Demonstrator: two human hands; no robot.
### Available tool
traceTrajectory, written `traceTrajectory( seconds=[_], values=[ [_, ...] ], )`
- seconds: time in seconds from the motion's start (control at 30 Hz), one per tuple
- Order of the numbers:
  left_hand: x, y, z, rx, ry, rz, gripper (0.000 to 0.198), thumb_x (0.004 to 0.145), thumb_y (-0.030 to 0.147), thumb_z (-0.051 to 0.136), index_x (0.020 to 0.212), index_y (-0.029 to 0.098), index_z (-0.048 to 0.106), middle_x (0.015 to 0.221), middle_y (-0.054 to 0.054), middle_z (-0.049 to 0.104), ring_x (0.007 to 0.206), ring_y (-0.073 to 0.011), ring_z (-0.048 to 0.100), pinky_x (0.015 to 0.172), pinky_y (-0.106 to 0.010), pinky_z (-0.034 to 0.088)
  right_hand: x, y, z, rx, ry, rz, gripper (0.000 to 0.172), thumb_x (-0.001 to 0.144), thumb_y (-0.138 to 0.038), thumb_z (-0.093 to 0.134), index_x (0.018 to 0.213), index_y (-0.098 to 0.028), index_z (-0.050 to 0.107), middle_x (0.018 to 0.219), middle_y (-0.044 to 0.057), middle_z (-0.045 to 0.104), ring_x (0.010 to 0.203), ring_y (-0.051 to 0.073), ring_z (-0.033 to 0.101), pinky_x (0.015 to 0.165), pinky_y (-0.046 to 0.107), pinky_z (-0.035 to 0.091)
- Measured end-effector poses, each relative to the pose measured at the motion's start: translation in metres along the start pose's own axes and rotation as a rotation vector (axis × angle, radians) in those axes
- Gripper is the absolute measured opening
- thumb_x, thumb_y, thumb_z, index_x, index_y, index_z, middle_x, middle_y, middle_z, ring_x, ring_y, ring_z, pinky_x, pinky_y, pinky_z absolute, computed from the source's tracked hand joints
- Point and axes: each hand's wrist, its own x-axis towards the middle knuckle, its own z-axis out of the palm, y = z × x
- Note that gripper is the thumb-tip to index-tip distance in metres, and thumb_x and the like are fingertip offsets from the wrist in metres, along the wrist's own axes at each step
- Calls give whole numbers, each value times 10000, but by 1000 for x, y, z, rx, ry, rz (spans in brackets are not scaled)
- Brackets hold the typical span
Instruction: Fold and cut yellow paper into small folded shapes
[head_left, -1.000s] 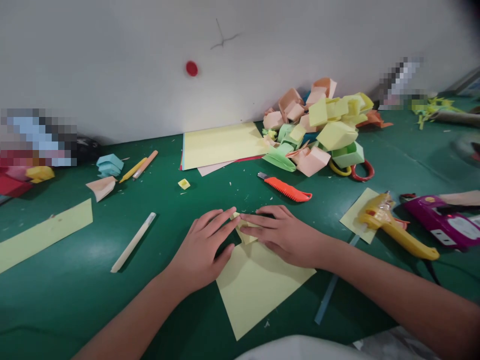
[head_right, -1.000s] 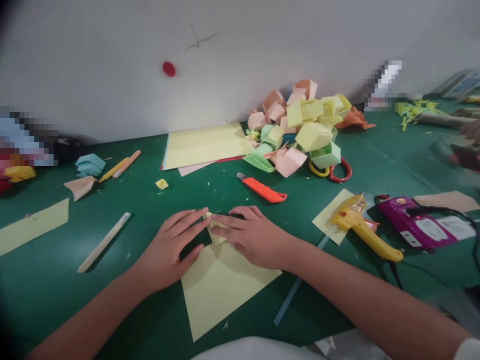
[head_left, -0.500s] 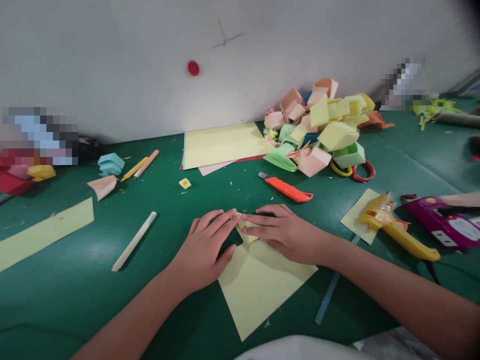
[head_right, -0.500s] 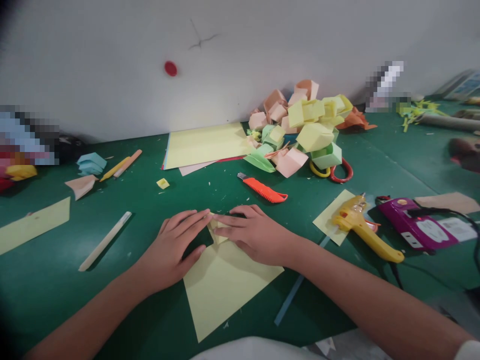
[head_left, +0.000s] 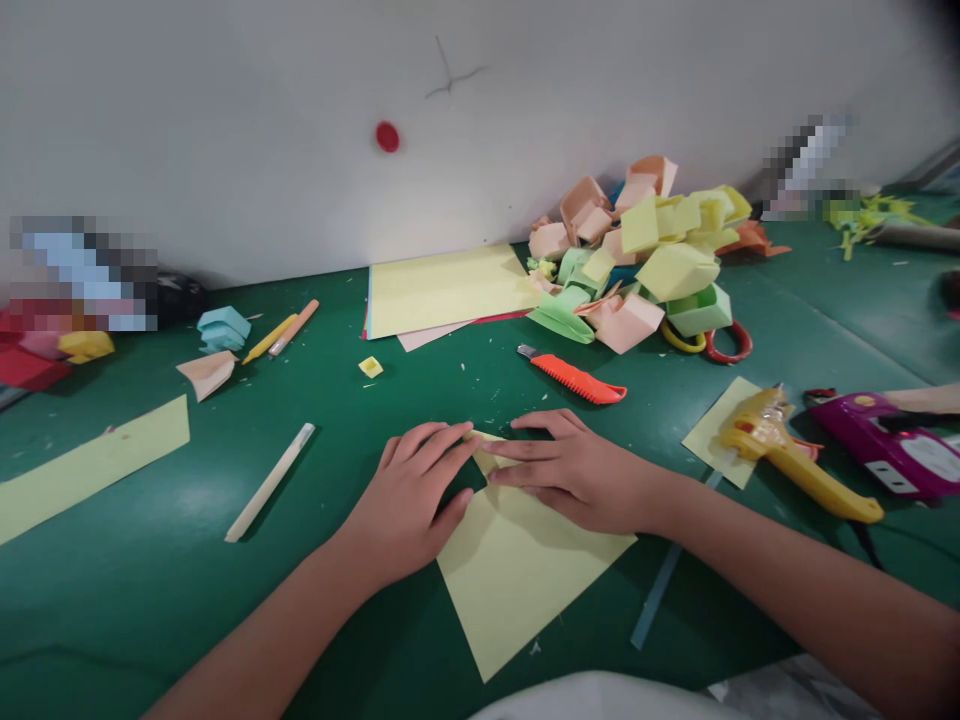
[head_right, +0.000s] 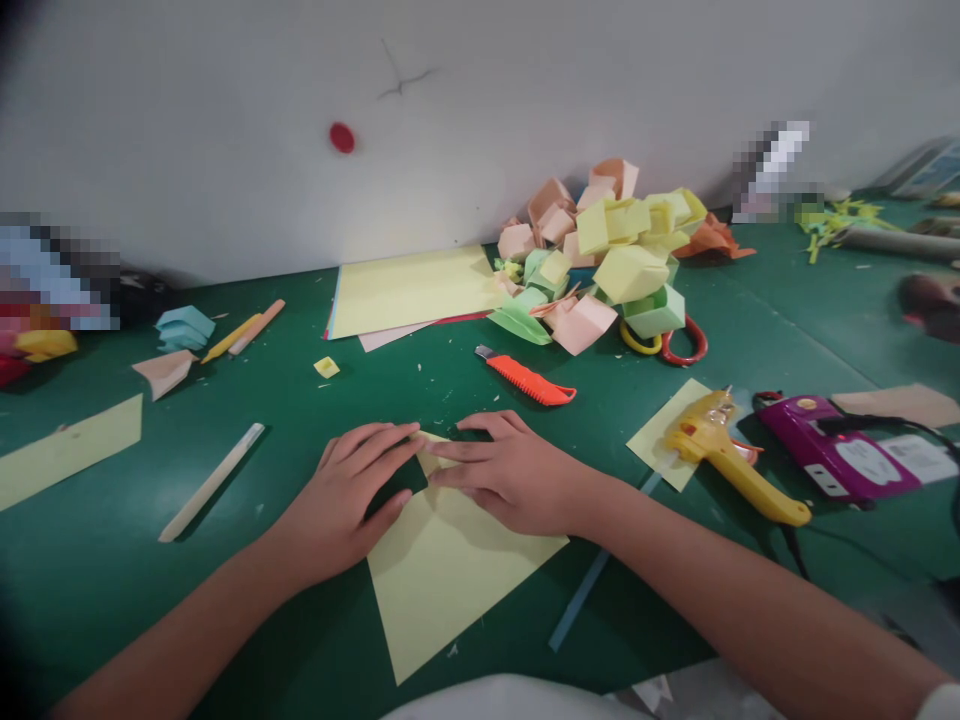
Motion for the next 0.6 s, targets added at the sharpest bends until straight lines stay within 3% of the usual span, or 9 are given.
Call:
traceTrajectory(
  seconds=[0.6],
  values=[
    [-3,1,-2,46,6,6,413,1003,311,454,1402,260,549,1508,-73,509,1346,-325,440,1024,-514,434,-2,-2,-1,3,-2,-17,409,998,-195,495,1373,-302,619,1509,-2,543,1376,327,362,1091,571,368]
  ],
)
